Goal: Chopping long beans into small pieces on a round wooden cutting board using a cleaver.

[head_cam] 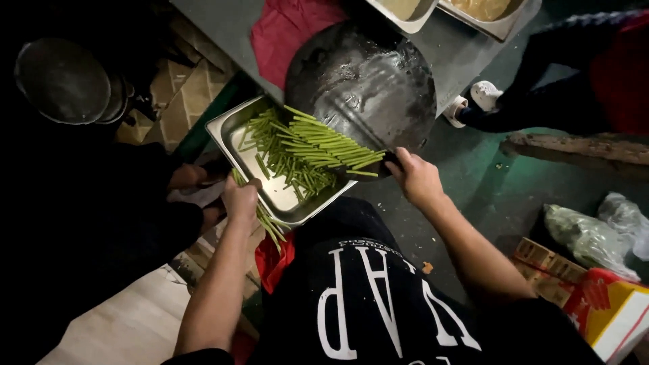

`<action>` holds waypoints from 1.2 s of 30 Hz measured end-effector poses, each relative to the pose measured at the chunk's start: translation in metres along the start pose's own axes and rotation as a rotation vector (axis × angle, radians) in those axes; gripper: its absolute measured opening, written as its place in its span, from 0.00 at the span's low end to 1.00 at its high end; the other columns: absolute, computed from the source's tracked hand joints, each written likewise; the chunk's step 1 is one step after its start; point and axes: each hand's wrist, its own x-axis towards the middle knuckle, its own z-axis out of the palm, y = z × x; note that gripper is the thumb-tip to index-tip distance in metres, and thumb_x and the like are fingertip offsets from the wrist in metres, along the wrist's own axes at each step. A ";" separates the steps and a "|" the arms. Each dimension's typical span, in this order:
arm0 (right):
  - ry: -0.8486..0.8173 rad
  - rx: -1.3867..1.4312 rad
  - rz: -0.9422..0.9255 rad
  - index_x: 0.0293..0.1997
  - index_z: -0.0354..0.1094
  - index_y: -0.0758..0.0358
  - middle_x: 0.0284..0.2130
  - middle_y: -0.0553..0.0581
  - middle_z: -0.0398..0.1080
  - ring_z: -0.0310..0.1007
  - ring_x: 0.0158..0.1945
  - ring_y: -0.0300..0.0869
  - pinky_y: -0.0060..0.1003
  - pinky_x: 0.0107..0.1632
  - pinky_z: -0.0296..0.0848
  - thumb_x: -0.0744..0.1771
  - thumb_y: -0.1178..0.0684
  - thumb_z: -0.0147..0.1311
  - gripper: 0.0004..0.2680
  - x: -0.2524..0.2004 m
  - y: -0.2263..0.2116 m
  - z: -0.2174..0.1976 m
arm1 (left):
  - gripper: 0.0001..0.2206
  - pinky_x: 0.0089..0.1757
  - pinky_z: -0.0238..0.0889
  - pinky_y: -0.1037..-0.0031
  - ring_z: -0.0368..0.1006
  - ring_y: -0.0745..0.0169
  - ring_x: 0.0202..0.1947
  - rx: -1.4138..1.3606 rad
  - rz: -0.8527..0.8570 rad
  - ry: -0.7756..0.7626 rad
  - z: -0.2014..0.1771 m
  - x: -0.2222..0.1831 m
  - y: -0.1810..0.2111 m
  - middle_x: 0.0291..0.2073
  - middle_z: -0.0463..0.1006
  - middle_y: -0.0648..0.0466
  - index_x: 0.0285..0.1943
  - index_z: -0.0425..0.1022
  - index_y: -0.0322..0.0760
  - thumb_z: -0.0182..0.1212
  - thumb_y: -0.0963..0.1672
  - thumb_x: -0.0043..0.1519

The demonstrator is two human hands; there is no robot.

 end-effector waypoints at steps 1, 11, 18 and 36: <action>-0.001 0.090 0.107 0.40 0.56 0.53 0.21 0.57 0.63 0.69 0.28 0.53 0.45 0.30 0.69 0.63 0.44 0.48 0.10 -0.003 0.000 0.000 | 0.25 0.50 0.53 0.62 0.58 0.45 0.53 -0.017 -0.001 -0.009 -0.001 -0.007 0.007 0.48 0.68 0.44 0.51 0.65 0.35 0.55 0.41 0.41; -0.103 0.436 0.542 0.41 0.56 0.52 0.26 0.66 0.68 0.68 0.34 0.60 0.53 0.38 0.66 0.61 0.51 0.49 0.09 -0.054 -0.045 0.009 | 0.30 0.54 0.46 0.60 0.53 0.46 0.57 0.012 -0.035 -0.040 0.017 -0.015 0.011 0.53 0.61 0.41 0.57 0.60 0.31 0.55 0.41 0.41; -0.236 0.415 0.487 0.42 0.55 0.49 0.28 0.62 0.69 0.69 0.35 0.56 0.50 0.39 0.68 0.63 0.46 0.46 0.08 -0.063 -0.063 0.026 | 0.22 0.46 0.56 0.64 0.64 0.51 0.49 0.091 -0.025 -0.035 0.027 -0.003 -0.019 0.41 0.72 0.48 0.46 0.68 0.39 0.55 0.43 0.39; 0.044 -0.050 0.059 0.46 0.55 0.51 0.20 0.57 0.62 0.68 0.24 0.53 0.49 0.27 0.68 0.63 0.45 0.43 0.10 0.005 -0.031 0.017 | 0.33 0.54 0.43 0.57 0.45 0.38 0.59 -0.174 -0.069 -0.076 -0.019 -0.028 0.020 0.59 0.47 0.34 0.64 0.48 0.29 0.52 0.41 0.46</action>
